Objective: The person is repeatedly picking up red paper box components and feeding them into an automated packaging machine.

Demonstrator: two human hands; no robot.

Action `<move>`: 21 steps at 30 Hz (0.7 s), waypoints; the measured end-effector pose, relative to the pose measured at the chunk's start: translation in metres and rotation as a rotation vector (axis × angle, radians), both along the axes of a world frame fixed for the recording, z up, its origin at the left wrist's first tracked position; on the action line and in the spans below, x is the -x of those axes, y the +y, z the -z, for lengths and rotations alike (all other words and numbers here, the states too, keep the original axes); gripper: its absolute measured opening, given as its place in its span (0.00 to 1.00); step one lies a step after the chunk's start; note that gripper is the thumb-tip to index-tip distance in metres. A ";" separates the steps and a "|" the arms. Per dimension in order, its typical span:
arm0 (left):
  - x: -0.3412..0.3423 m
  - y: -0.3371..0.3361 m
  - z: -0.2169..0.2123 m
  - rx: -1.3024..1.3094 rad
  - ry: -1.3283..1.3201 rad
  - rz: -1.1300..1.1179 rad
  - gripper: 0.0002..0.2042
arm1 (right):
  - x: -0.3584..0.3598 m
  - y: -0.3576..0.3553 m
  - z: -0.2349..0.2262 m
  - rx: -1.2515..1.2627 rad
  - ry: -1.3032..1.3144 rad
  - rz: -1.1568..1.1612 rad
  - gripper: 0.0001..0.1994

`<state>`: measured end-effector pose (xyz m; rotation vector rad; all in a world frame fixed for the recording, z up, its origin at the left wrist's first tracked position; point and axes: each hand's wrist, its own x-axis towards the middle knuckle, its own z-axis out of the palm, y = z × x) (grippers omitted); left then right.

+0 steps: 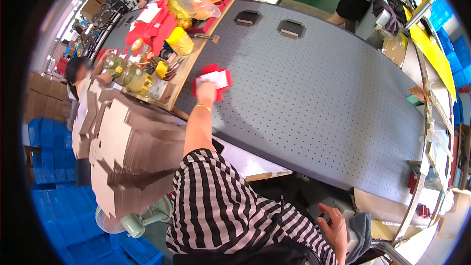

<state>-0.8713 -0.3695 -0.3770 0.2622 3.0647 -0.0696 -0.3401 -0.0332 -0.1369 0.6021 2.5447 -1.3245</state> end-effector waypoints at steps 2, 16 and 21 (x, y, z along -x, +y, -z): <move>-0.032 0.071 -0.009 -0.461 -0.006 0.180 0.14 | -0.018 -0.007 0.002 -0.021 0.027 0.028 0.21; -0.546 0.330 -0.322 -1.006 -0.720 2.353 0.12 | -0.289 -0.068 -0.044 -0.551 0.537 0.812 0.29; -0.671 0.317 -0.348 -0.947 -0.970 2.636 0.12 | -0.378 -0.138 -0.028 -0.545 0.421 0.964 0.26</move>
